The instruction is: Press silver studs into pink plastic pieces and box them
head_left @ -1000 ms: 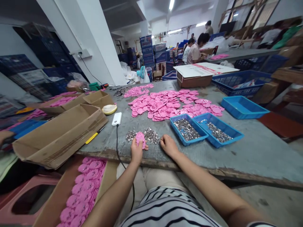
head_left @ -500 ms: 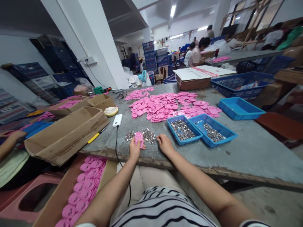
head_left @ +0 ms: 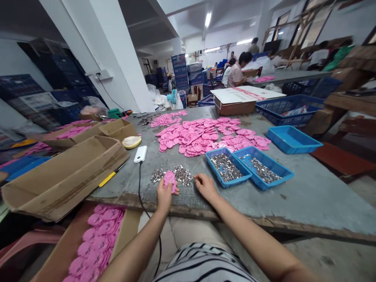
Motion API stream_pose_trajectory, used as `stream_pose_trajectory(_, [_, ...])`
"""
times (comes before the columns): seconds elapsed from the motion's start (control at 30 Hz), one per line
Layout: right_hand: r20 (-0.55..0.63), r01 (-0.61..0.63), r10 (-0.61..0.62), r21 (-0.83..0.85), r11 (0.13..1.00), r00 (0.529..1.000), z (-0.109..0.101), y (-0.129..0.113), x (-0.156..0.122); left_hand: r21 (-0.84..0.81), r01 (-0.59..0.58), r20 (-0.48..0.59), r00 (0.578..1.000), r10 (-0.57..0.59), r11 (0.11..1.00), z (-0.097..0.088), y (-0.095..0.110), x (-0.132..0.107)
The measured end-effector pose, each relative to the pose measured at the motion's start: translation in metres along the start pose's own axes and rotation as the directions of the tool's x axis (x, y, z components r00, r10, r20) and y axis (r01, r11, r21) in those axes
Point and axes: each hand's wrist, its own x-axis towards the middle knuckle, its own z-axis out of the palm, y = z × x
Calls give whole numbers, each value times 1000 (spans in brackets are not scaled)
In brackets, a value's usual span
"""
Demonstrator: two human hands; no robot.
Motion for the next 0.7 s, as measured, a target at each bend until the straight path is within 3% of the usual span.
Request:
stream_pose_trajectory(0.4, [55, -99, 95, 83, 992, 994, -10, 3, -4, -58, 86, -2, 996, -86, 995, 5, -6, -15])
stream_pose_trajectory(0.7, [164, -312, 273, 301, 901, 948, -23, -14, -6, -94, 175, 6, 984, -175, 980, 6, -2, -26])
